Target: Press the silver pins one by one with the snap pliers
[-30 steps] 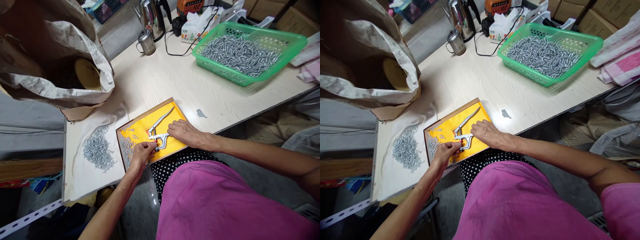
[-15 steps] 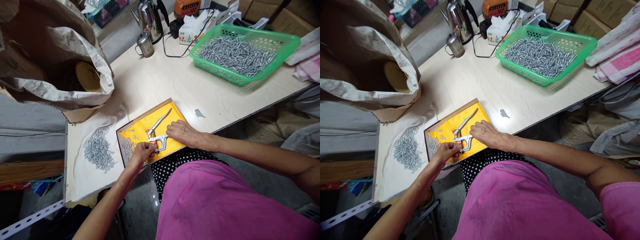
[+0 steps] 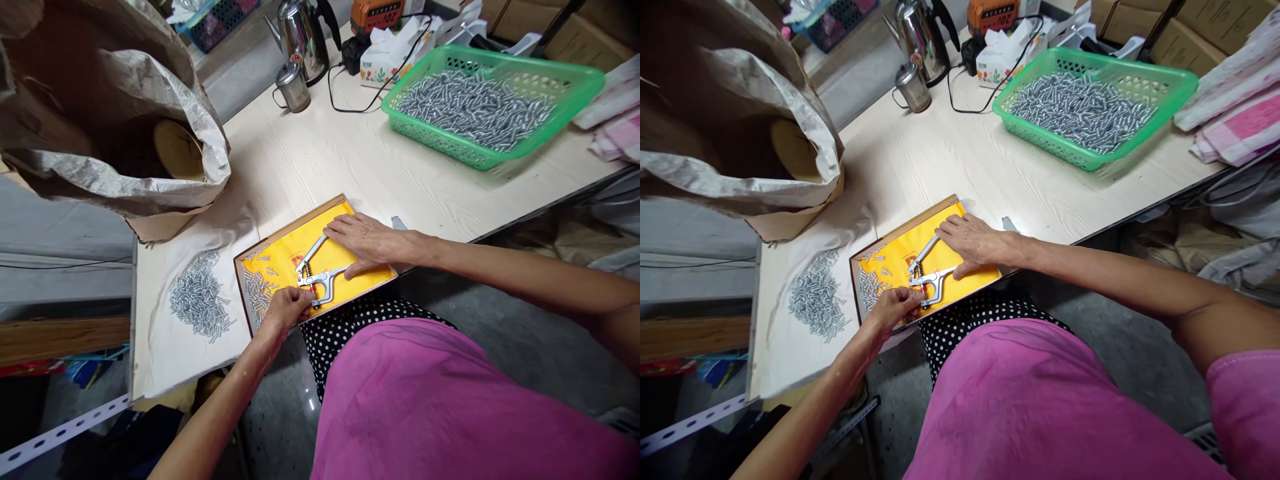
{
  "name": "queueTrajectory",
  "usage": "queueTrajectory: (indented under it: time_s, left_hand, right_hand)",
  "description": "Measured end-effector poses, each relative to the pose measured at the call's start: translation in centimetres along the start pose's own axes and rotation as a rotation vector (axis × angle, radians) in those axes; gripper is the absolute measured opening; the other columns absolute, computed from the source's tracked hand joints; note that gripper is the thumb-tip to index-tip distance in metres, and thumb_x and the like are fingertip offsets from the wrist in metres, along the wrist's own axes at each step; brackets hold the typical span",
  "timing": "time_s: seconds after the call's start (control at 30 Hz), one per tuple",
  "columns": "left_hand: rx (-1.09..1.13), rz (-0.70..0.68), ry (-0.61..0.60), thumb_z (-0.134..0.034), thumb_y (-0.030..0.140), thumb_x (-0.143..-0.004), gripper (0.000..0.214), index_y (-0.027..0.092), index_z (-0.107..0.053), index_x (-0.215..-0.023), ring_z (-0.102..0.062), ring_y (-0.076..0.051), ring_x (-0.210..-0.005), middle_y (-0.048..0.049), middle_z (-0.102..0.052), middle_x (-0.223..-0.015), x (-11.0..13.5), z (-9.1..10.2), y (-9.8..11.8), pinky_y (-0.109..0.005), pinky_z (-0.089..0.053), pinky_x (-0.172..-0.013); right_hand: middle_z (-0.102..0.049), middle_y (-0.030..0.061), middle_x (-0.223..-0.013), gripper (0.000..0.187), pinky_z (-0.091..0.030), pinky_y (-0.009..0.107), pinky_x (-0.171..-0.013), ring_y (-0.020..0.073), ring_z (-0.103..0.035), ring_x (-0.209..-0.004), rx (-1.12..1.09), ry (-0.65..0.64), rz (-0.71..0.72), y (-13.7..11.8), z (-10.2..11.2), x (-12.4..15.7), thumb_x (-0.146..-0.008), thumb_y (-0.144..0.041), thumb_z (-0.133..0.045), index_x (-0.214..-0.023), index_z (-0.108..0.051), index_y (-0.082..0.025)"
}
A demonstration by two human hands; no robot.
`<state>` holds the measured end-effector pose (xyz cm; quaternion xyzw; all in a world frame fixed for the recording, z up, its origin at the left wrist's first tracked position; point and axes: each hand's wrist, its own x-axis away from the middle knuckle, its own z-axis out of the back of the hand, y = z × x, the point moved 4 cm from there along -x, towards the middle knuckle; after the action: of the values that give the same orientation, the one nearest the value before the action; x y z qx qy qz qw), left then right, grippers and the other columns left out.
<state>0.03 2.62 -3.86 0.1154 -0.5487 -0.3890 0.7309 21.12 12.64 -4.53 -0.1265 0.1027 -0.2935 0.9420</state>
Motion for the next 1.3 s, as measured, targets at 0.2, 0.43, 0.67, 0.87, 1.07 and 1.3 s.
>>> queueTrajectory:
  time_s: [0.2,0.43,0.67,0.87,1.07,1.3]
  left_hand:
    - [-0.04,-0.019,0.008,-0.075,0.062,-0.062,0.049,0.017,-0.059,-0.059,-0.044,-0.009,-0.046,0.0028,-0.053,-0.051,-0.1,0.1,-0.5,-0.023,-0.032,-0.049]
    - [-0.618,-0.596,0.427,-0.067,0.041,-0.086,0.028,0.015,-0.069,-0.098,-0.061,-0.024,-0.095,-0.0112,-0.066,-0.104,1.8,-0.6,2.4,-0.038,-0.05,-0.086]
    - [-1.022,-0.842,0.338,-0.069,0.041,-0.087,0.07,0.014,-0.039,-0.143,-0.053,-0.031,-0.112,-0.0168,-0.058,-0.127,-0.6,-2.7,5.3,-0.048,-0.048,-0.098]
    - [-1.142,-0.824,0.224,-0.063,0.043,-0.09,0.064,0.012,-0.039,-0.141,-0.051,-0.031,-0.109,-0.0158,-0.056,-0.123,-1.5,-2.9,6.3,-0.047,-0.048,-0.096]
    - [-1.209,-0.789,0.187,-0.06,0.042,-0.093,0.039,0.015,-0.053,-0.12,-0.053,-0.029,-0.104,-0.0116,-0.059,-0.11,-1.2,-2.4,6.8,-0.043,-0.049,-0.09]
    - [-1.148,-0.882,0.142,-0.056,0.038,-0.097,0.032,0.016,-0.056,-0.12,-0.053,-0.028,-0.105,-0.0119,-0.061,-0.113,-1.3,-2.8,7.0,-0.043,-0.048,-0.09]
  right_hand:
    - [-0.06,0.0145,-0.113,0.069,-0.038,0.046,-0.091,0.032,-0.048,-0.104,0.115,-0.08,-0.024,-0.8,0.7,-0.6,-0.075,-0.066,-0.071,-0.117,-0.059,-0.012]
    - [-0.062,0.0132,-0.104,0.039,-0.038,0.038,-0.082,0.027,-0.049,-0.096,0.122,-0.092,-0.001,-1.7,1.0,0.2,-0.087,-0.051,-0.067,-0.099,-0.062,-0.014]
    - [-0.062,0.0156,-0.11,0.056,-0.041,0.04,-0.082,0.0282,-0.051,-0.099,0.073,-0.052,0.034,-2.7,0.2,-0.2,-0.087,-0.056,-0.065,-0.117,-0.058,-0.009]
    - [-0.063,0.0155,-0.111,0.063,-0.046,0.04,-0.082,0.0288,-0.053,-0.097,0.121,-0.127,0.006,-2.8,0.8,-0.1,-0.077,-0.049,-0.077,-0.122,-0.057,-0.01]
    - [-0.064,0.0143,-0.104,0.042,-0.044,0.038,-0.081,0.0268,-0.055,-0.094,0.176,-0.205,-0.06,-2.1,1.5,-0.2,-0.081,-0.042,-0.076,-0.107,-0.063,-0.011]
    - [-0.064,0.0131,-0.098,0.037,-0.04,0.036,-0.078,0.025,-0.053,-0.092,0.131,-0.143,0.023,-2.4,1.0,-0.1,-0.088,-0.044,-0.07,-0.101,-0.065,-0.01]
